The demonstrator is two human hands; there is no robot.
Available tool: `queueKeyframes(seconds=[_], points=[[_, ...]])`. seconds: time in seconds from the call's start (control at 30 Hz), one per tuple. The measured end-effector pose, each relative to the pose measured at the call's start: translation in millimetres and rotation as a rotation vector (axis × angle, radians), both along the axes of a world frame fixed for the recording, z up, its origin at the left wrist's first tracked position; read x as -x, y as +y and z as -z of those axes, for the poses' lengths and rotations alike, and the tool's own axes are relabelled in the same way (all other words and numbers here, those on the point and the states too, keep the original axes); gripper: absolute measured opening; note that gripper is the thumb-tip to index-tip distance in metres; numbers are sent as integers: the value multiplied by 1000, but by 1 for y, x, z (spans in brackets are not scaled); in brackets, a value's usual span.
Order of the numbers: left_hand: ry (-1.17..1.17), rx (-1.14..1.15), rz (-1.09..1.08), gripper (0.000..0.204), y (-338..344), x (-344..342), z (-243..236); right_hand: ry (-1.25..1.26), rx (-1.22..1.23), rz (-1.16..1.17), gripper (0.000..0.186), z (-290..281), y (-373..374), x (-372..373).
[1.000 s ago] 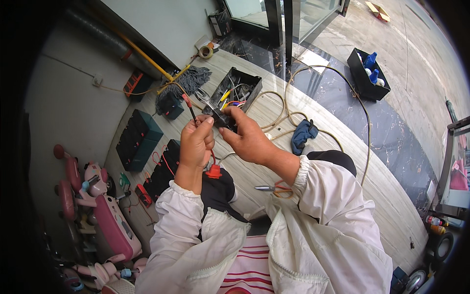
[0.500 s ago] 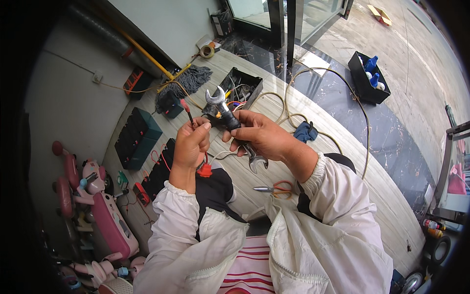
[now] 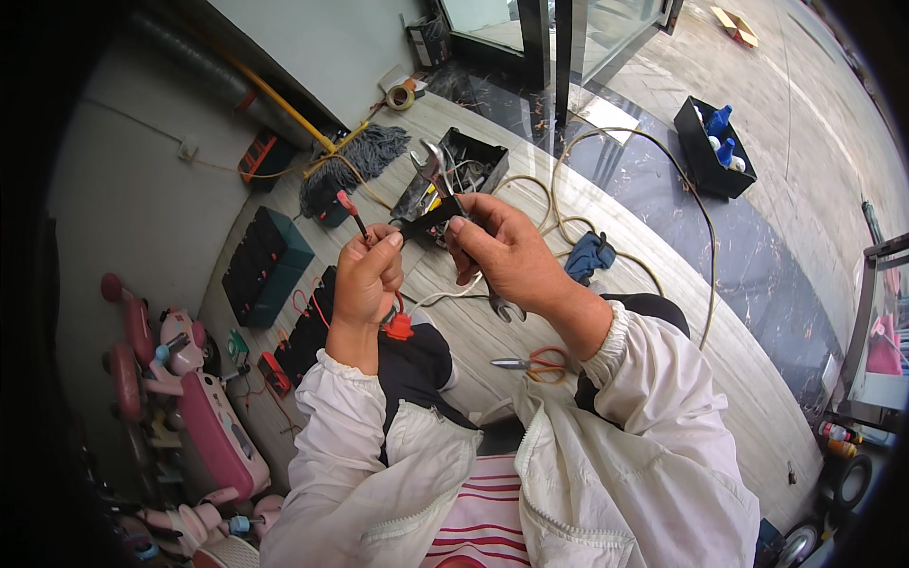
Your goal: The person sits on the floor and uses shears to cut and strip wires from a black electronics box. They then use pliers to crimp connectors onto the wire ends.
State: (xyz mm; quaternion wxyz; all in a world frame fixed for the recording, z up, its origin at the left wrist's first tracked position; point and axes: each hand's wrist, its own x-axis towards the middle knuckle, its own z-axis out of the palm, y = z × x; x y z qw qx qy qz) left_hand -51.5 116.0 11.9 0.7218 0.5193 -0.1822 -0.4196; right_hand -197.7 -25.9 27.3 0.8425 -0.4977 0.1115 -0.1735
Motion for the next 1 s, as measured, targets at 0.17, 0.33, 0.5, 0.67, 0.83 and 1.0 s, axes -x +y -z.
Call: queueKeyframes(seconds=[0.17,0.33,0.5,0.67,0.83,1.0], points=[[23,-13,-9,4,1,-1,0,36,-47,-138,24,-4,-13,5],[14,-37,57,7,-3,5,1,283,2,-83,19,12,-16,0],[8,-28,92,18,-6,9,-1,331,-80,55,18,12,-10,-5],[281,236,66,39,-8,5,0,306,-173,178,18,19,-14,-8],[65,202,11,46,-15,13,3,277,-204,251,17,21,-10,-11],[-69,245,57,58,-24,27,1,251,-229,297,15,26,-5,-16]])
